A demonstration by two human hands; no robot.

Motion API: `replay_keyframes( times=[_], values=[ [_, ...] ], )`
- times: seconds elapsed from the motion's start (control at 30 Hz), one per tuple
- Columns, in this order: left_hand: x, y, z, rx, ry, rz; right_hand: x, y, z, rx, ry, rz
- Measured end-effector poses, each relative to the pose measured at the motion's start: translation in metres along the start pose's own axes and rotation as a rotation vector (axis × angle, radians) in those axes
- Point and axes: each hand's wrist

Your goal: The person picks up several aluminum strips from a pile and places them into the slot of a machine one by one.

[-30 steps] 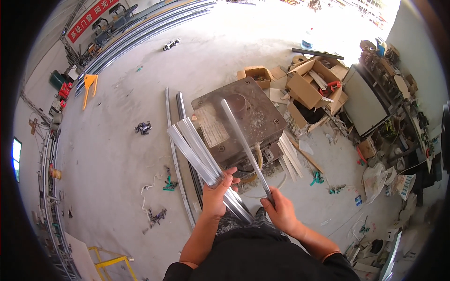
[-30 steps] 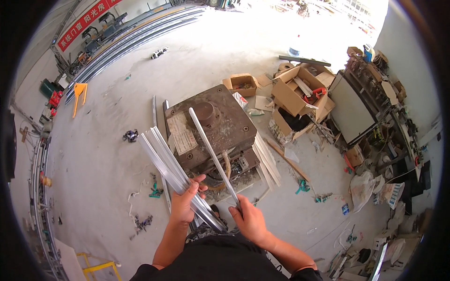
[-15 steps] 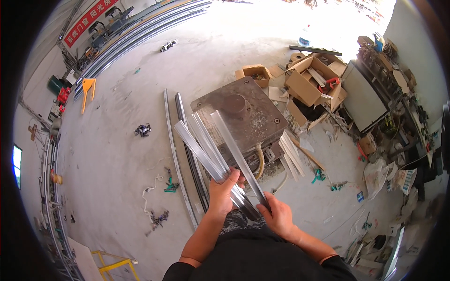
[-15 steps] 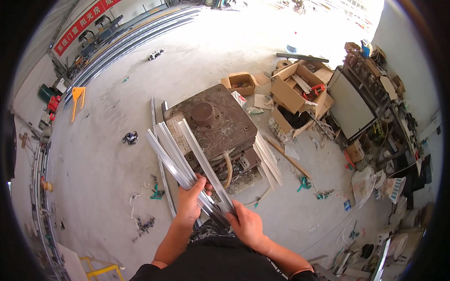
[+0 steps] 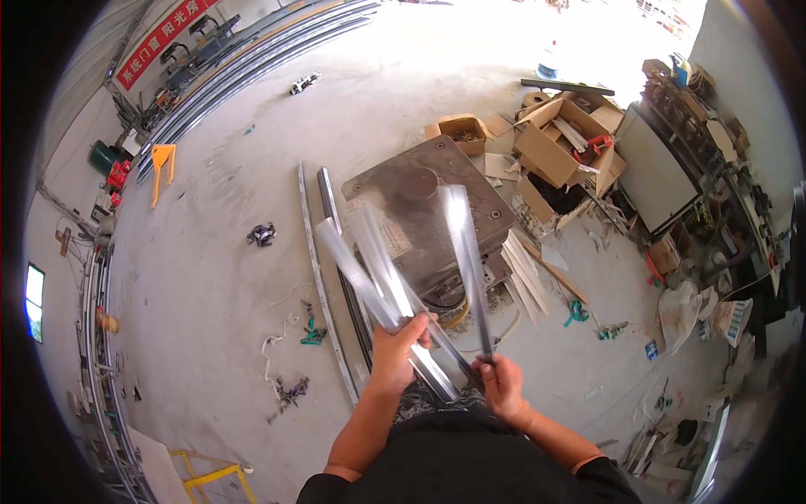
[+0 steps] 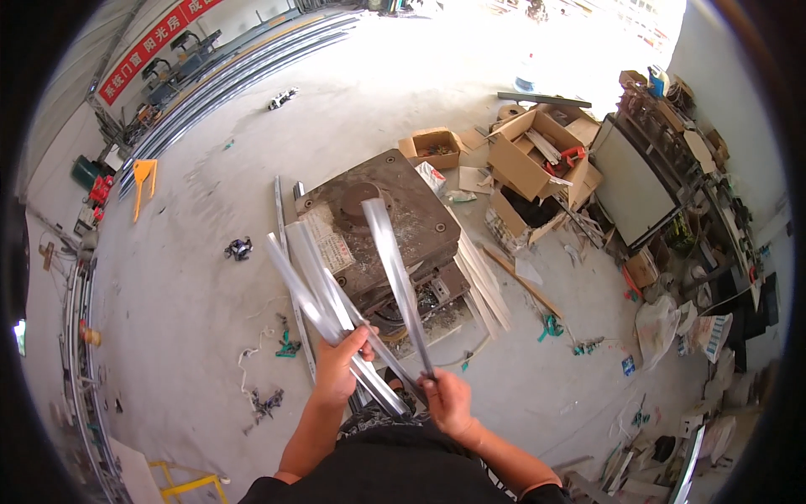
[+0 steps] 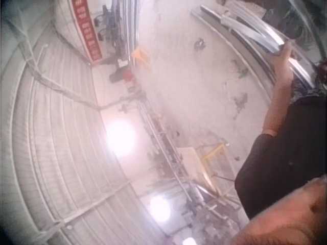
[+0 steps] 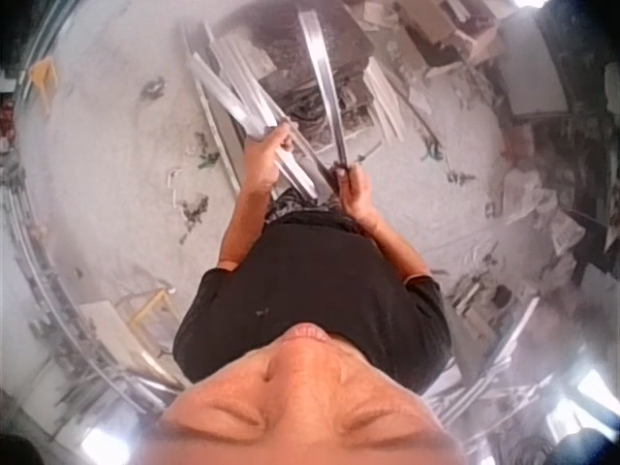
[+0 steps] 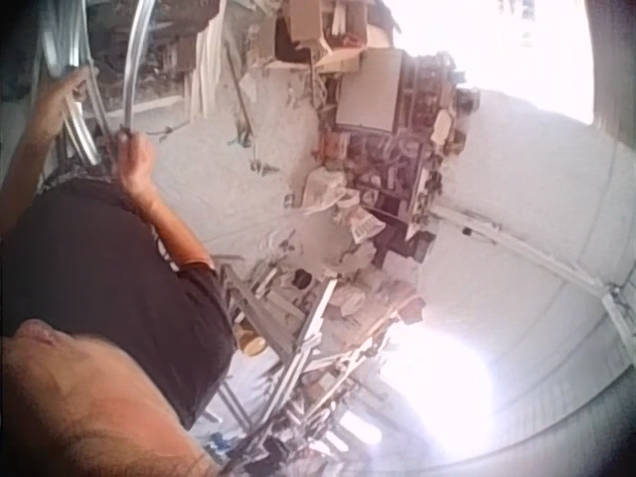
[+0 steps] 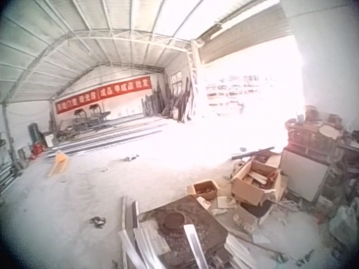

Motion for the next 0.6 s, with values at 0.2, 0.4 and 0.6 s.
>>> replay_keyframes(
  times=[0.2, 0.4, 0.6],
  values=[
    [-0.013, -0.031, 0.001, -0.053, 0.037, 0.119, -0.015, -0.022, 0.003, -0.262, 0.315, -0.356],
    [-0.02, -0.065, 0.003, -0.175, 0.03, 0.121, -0.028, -0.063, 0.004, -0.024, 0.506, 0.13],
    [-0.019, -0.083, 0.004, -0.243, 0.006, 0.107, -0.057, -0.029, -0.001, 0.317, 0.555, 0.129]
  ],
)
Point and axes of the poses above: each hand's wrist, its own z-axis away from the middle knuckle, its own y-axis out of the palm, x = y × z, and after that the axes turned 1 degree about z, right-handed
